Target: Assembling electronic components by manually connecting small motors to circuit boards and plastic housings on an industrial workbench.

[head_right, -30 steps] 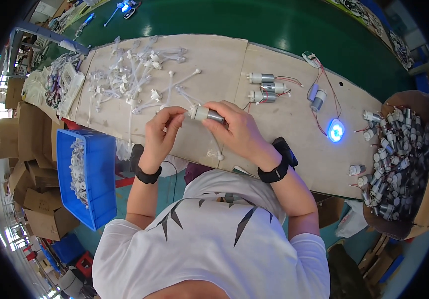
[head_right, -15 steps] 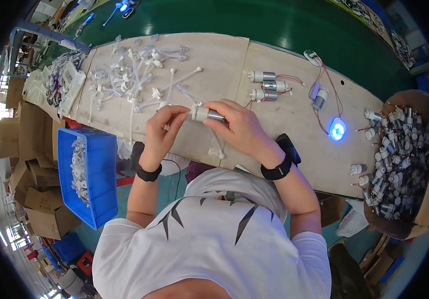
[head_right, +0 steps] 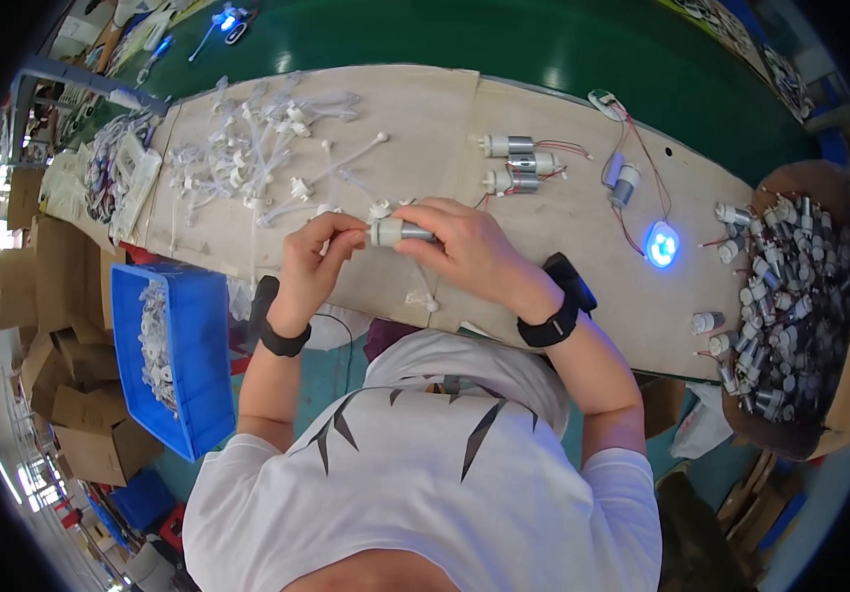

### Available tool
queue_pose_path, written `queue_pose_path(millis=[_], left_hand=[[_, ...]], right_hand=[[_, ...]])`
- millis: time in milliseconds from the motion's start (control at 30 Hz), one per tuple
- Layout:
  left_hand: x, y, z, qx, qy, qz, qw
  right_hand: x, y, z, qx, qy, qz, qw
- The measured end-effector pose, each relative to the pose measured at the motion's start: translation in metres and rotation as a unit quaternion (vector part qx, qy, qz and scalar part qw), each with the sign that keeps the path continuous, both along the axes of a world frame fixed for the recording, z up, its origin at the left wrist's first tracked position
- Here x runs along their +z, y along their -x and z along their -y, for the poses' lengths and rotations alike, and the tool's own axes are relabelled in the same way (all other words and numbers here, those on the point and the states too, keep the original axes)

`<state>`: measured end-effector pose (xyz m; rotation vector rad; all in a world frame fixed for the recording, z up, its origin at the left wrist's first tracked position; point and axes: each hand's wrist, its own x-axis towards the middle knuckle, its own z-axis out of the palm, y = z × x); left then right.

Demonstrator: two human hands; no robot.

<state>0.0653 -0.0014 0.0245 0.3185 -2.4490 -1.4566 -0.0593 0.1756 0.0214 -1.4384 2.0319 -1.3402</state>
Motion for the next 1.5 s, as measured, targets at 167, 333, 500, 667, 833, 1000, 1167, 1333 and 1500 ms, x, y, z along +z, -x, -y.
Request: queue_pose_path(millis=[167,333,500,667,833,1000,1167,1333,1500], left_hand=[[-0.001,-0.001,0.001,-0.016,-0.001,0.006,1.000],[-0.005,0.000,0.002,-0.022,-0.019,0.024,0.999],[0.001,0.006,0.005,-0.041,0.008,0.042,0.998],[0.010,0.017,0.013,-0.064,0.206,-0.100,0.971],[0.008,0.016,0.010,-0.050,0.114,-0.114,0.986],[0.016,0.025,0.017,-0.073,0.195,-0.147,0.967],[0.014,0.039,0.044,-0.001,0.287,-0.163,0.944],[-0.017,0.006,0.081,0.102,0.435,0.011,0.895],[-0.032,-0.011,0.087,0.117,0.387,0.072,0.912]], right_hand=[[-0.003,-0.004,0.000,-0.017,0.025,-0.016,0.999],[-0.003,-0.008,0.003,-0.010,0.032,-0.063,0.997],[-0.005,-0.008,0.000,-0.034,0.034,-0.079,0.996],[0.011,0.001,-0.007,-0.032,-0.018,-0.053,0.998],[0.022,0.006,-0.002,0.004,0.001,-0.084,0.996],[0.031,0.014,0.004,-0.001,-0.010,-0.113,0.994],[0.041,0.059,0.034,-0.058,-0.102,-0.210,0.971],[0.009,0.137,0.055,-0.072,-0.253,-0.233,0.936],[-0.018,0.152,0.055,-0.034,-0.260,-0.150,0.953]])
